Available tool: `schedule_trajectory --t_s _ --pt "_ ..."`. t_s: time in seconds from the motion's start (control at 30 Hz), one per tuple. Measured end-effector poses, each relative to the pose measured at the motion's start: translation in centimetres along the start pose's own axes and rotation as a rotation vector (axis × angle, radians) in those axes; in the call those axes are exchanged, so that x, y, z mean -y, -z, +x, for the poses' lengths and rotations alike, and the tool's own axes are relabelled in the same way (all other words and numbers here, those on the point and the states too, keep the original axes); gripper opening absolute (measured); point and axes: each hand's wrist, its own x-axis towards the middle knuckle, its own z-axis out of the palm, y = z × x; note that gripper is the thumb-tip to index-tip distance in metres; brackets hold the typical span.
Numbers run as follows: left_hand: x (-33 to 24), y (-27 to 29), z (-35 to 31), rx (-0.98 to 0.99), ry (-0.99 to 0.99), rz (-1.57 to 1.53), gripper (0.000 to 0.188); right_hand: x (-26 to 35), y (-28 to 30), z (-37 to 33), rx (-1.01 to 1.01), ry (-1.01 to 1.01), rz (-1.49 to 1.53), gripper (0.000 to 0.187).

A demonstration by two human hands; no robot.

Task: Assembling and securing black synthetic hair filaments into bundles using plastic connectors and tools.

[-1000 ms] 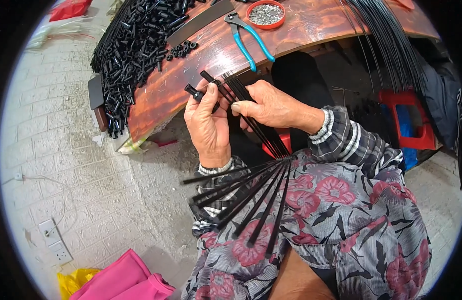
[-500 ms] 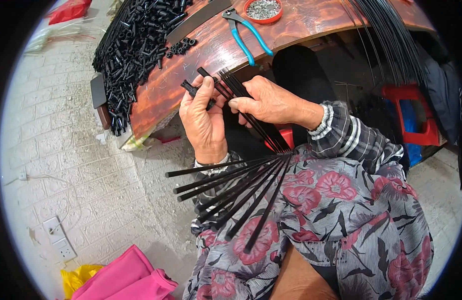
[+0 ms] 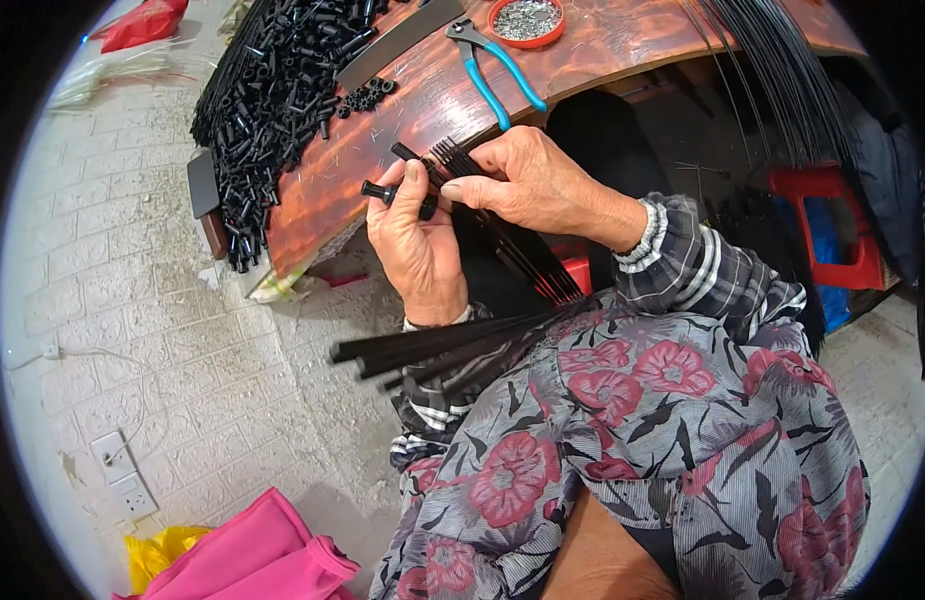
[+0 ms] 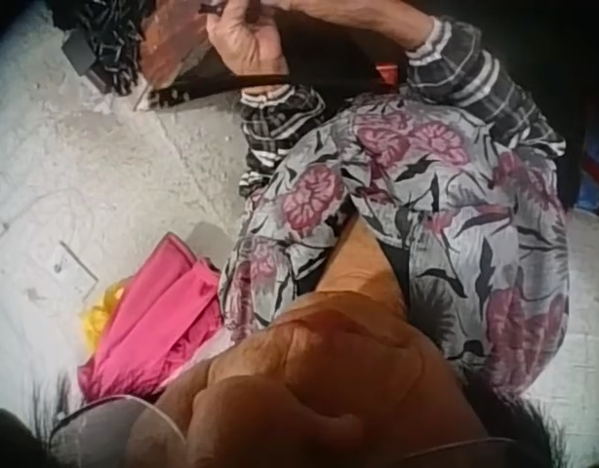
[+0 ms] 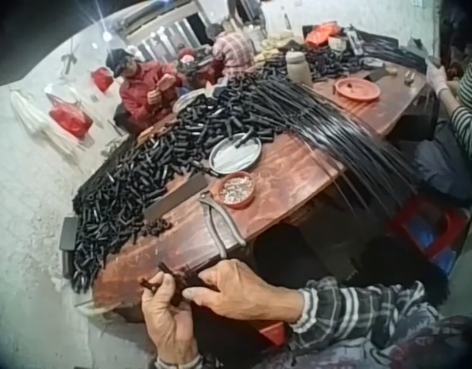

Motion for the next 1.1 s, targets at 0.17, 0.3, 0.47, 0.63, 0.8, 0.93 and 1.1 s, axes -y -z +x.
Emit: schedule_trajectory --t_s 0.17,0.3,0.47,0.63,0.8,0.93,1.1 --pt "-0.2 -0.3 -0.4 -0.088 -0.023 0.002 0.013 0.6 -0.5 0.0 -0.01 -0.013 0.037 0.029" --pt "0.2 -0.5 -0.5 -0.04 -0.01 -0.027 0.013 0.6 -0.2 -0.3 -0.008 -0.022 0.114 0.029" --pt "0.5 -0.5 -0.5 -0.043 -0.024 -0.004 0.014 -0.1 -0.3 -0.4 -0.008 -0.009 0.148 0.028" --pt "0.9 -0.5 -0.7 -0.059 -0.035 0.027 0.016 -0.1 0.2 -0.3 0.072 -0.075 0.136 0.025" --pt "0.9 -0.5 -0.7 -0.029 -0.025 -0.007 0.018 -0.5 -0.1 -0.4 0.045 -0.125 0.194 0.023" --pt "1.2 -0.4 -0.8 -0.044 -0.004 -0.066 0.017 -1.1 -0.2 -0.4 0.075 -0.103 0.345 0.023" --pt "1.1 -0.3 -0.9 0.039 -0.002 -0.073 0.018 -1.1 1.0 -0.2 0.16 -0.178 0.354 0.023"
